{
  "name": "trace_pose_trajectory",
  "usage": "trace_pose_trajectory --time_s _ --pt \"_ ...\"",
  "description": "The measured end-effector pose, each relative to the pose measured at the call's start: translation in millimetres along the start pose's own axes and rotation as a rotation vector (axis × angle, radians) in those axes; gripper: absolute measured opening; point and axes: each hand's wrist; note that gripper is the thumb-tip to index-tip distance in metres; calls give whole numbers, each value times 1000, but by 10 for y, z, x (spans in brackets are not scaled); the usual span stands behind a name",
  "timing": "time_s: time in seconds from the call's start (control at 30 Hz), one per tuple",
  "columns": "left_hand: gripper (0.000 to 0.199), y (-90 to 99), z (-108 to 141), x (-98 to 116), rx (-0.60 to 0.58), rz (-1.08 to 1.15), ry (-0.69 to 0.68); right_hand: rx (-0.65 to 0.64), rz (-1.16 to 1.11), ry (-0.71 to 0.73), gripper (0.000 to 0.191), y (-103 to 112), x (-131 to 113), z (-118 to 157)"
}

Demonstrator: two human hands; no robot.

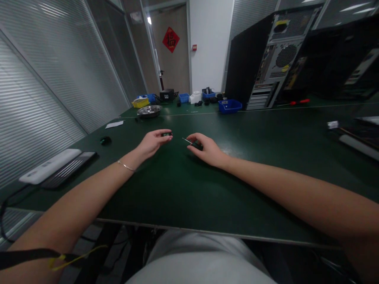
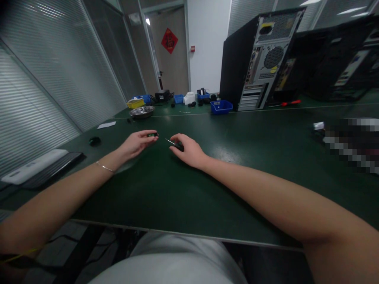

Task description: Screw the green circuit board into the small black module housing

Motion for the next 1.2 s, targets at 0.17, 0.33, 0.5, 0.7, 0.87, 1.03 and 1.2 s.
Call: trace_pose_trajectory --time_s 0.17,0.33,0.5,0.7,0.87,1.03,1.2 --pt "31 -289 229 -82 -304 -194 -32 11 -8 45 32 2 -8 4" --pt "31 -298 265 -39 -268 -209 -76 27 -8 79 31 3 -19 16" --pt "33 -333 286 -9 -279 -193 -80 26 -5 89 31 25 -24 22" --pt "33 -326 315 8 -321 -222 -87 16 4 90 29 42 -34 22" --pt "25 -336 322 15 -323 -150 -59 14 25 80 24 28 -34 27" --pt "22 -295 298 -12 -323 -86 3 -13 38 70 16 21 -48 31" --pt "21 -265 287 -36 -316 -65 35 -28 39 89 13 27 -56 29"
Point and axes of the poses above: each hand's wrist, its own z-axis away from the middle knuckle, its own y-axis out of the back of the hand, x = y × z, and after that the axes turned 1 degree about -y, right-handed
